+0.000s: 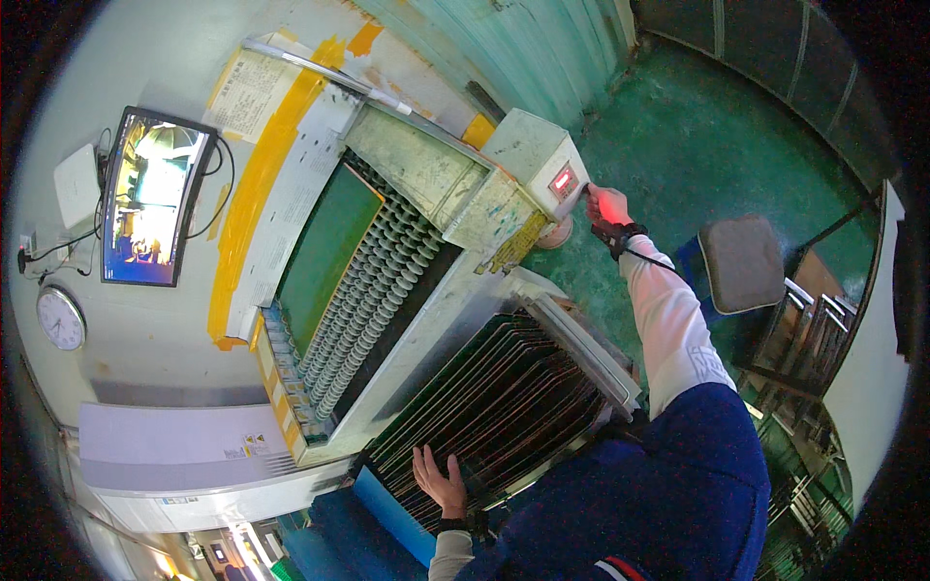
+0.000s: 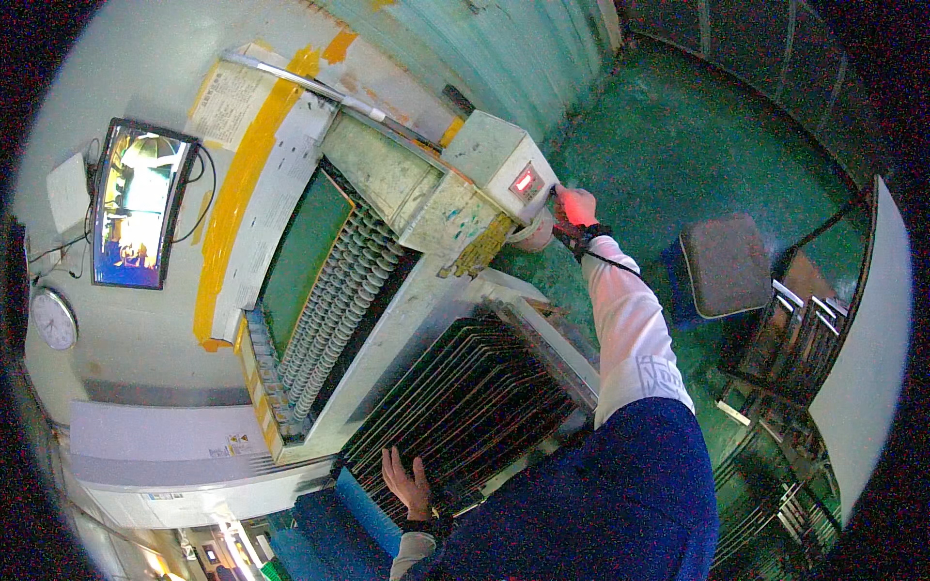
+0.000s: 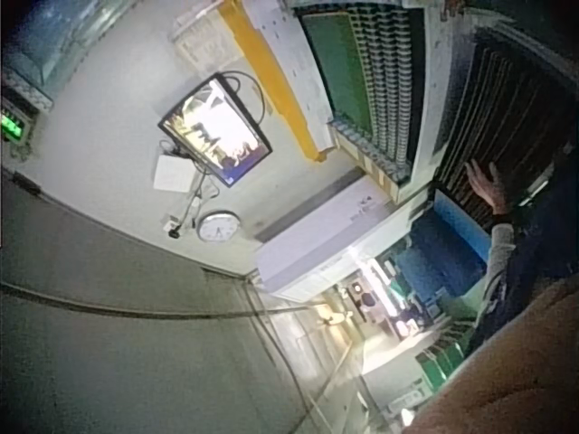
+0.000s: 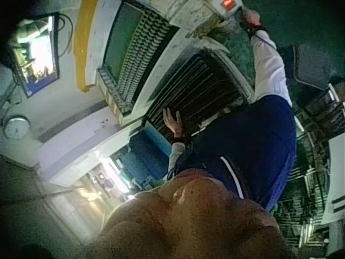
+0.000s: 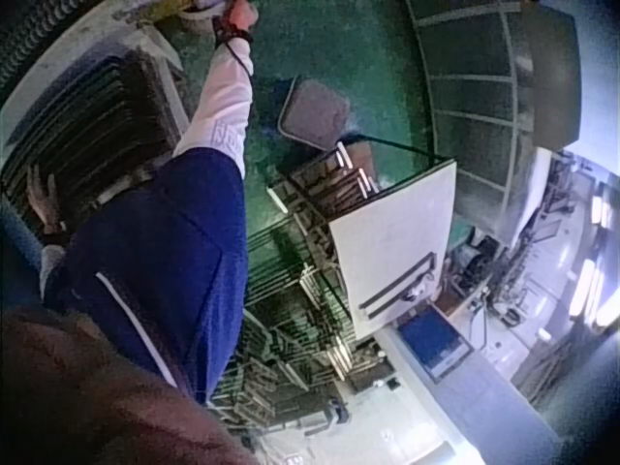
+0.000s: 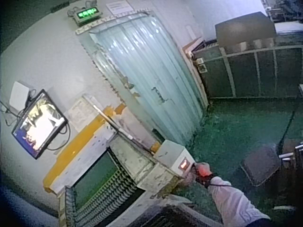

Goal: Loading and unloading green and blue boards from a processing machine and organizing them in a rack.

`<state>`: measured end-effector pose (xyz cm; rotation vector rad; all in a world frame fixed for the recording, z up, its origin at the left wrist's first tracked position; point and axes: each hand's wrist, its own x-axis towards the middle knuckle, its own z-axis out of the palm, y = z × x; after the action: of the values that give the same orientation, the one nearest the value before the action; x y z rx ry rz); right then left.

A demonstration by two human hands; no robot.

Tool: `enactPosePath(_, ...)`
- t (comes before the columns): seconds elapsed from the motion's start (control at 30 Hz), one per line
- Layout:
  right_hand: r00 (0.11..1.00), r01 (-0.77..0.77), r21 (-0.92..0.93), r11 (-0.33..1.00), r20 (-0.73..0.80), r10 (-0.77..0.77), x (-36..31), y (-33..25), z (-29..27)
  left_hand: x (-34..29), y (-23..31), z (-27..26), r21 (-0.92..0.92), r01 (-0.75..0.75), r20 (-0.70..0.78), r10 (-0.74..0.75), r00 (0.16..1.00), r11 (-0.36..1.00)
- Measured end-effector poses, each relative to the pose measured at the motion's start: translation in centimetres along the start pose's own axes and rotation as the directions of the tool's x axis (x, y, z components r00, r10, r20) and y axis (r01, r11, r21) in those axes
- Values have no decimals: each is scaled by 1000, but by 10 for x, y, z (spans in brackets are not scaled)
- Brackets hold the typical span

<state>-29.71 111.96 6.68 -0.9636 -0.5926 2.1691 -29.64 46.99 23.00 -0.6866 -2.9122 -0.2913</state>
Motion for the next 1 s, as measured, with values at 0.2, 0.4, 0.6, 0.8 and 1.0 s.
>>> enactPosePath(0.2,1000,-14,-14,1000,8,14,2,-1,-3,0,-2,1,10,-12,-5,12,1000,1000)
enactPosePath(0.4,999,-7,-2,1000,-32,7,0,-7,1,3,-3,2,0,-25,-12,25,1000,1000)
enactPosePath(0.6,998,-22,15,1000,-50,23,-5,-9,5,2,-4,4,19,-30,-16,31,999,999)
enactPosePath(0.8,999,-21,43,999,-39,22,-9,-11,6,3,-2,2,23,-40,-28,41,999,999)
enactPosePath(1.0,1000,-19,51,998,-6,20,-8,-10,3,3,-3,3,21,-43,-39,44,998,999)
